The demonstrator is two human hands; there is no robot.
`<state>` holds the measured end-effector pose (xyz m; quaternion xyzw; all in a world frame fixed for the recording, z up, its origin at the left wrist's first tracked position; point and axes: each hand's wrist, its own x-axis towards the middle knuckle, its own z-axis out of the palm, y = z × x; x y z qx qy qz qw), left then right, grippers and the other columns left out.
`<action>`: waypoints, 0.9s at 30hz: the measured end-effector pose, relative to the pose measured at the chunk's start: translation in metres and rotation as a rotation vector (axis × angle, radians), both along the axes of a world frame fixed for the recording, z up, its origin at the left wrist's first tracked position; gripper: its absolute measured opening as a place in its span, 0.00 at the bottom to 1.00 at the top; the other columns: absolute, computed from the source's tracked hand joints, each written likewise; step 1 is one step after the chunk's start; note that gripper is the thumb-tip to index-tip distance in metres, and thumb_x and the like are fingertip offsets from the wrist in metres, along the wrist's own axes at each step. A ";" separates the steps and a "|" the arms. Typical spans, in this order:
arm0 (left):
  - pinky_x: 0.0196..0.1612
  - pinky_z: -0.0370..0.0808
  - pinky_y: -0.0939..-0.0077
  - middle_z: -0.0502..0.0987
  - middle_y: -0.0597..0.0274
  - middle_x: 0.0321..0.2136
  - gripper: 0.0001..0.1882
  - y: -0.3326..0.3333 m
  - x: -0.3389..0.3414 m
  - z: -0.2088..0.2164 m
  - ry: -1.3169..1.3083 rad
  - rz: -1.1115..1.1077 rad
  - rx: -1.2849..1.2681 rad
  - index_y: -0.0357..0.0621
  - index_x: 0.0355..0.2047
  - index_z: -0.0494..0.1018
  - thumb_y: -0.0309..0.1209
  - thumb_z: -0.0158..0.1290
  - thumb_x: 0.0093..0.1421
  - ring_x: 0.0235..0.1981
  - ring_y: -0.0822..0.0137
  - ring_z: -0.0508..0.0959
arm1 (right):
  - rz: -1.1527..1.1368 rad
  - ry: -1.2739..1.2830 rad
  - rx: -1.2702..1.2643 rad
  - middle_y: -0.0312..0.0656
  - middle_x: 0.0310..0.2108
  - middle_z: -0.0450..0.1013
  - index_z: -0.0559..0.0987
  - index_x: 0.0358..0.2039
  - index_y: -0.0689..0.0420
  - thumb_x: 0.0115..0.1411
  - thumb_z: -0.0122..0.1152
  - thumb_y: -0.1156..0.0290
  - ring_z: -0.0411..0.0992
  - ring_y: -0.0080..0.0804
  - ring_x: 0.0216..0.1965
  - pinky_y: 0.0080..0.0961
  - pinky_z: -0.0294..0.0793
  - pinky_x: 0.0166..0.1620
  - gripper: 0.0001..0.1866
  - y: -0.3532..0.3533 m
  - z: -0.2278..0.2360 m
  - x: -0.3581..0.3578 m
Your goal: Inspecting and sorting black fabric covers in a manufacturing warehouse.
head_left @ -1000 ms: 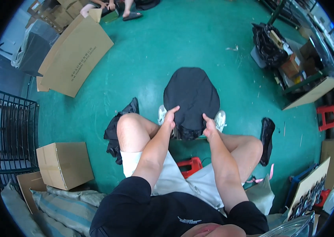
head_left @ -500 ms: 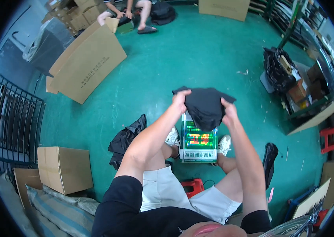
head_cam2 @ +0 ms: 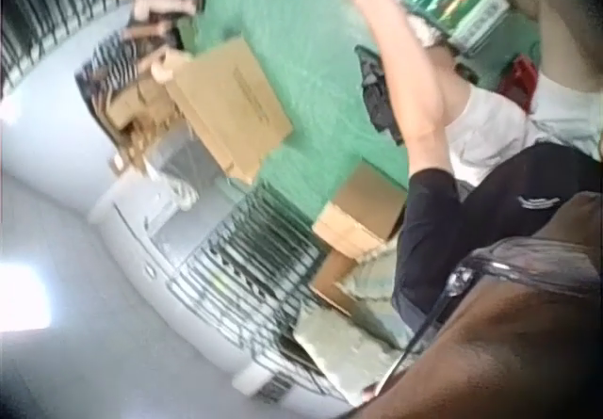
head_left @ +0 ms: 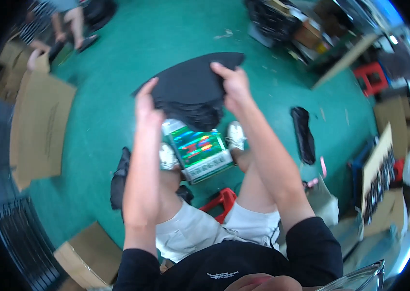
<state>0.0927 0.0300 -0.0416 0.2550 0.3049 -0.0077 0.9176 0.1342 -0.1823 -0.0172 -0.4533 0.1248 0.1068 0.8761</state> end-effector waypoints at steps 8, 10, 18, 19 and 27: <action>0.55 0.75 0.55 0.79 0.50 0.49 0.16 -0.013 0.010 -0.010 0.020 -0.094 0.097 0.36 0.49 0.75 0.32 0.52 0.64 0.48 0.53 0.79 | -0.090 -0.053 0.136 0.49 0.38 0.77 0.73 0.45 0.64 0.58 0.60 0.80 0.78 0.42 0.36 0.41 0.81 0.41 0.13 -0.020 -0.014 0.009; 0.56 0.75 0.56 0.79 0.50 0.49 0.16 -0.021 0.012 -0.007 0.027 -0.122 0.117 0.36 0.49 0.75 0.33 0.51 0.65 0.49 0.53 0.79 | -0.098 -0.086 0.106 0.49 0.37 0.77 0.73 0.45 0.64 0.59 0.58 0.81 0.78 0.42 0.35 0.40 0.80 0.39 0.13 -0.022 -0.018 0.015; 0.58 0.73 0.54 0.77 0.49 0.51 0.20 -0.109 0.046 0.047 -0.061 -0.125 0.348 0.34 0.52 0.73 0.35 0.50 0.65 0.52 0.51 0.78 | -0.230 -0.095 0.218 0.52 0.37 0.76 0.73 0.43 0.66 0.56 0.62 0.79 0.78 0.44 0.37 0.44 0.80 0.42 0.14 -0.085 -0.001 0.052; 0.59 0.72 0.54 0.77 0.49 0.52 0.21 -0.117 0.045 0.044 -0.083 -0.149 0.348 0.34 0.53 0.72 0.36 0.51 0.65 0.53 0.51 0.77 | -0.193 -0.103 0.206 0.52 0.38 0.77 0.73 0.44 0.66 0.56 0.64 0.78 0.79 0.44 0.37 0.43 0.81 0.42 0.15 -0.104 -0.002 0.047; 0.66 0.60 0.54 0.66 0.46 0.62 0.33 -0.243 -0.020 -0.094 0.432 -0.666 0.023 0.35 0.62 0.61 0.39 0.57 0.62 0.64 0.53 0.64 | 0.044 0.136 -0.098 0.48 0.49 0.75 0.72 0.55 0.65 0.57 0.69 0.68 0.77 0.35 0.46 0.34 0.79 0.50 0.27 -0.317 -0.165 -0.022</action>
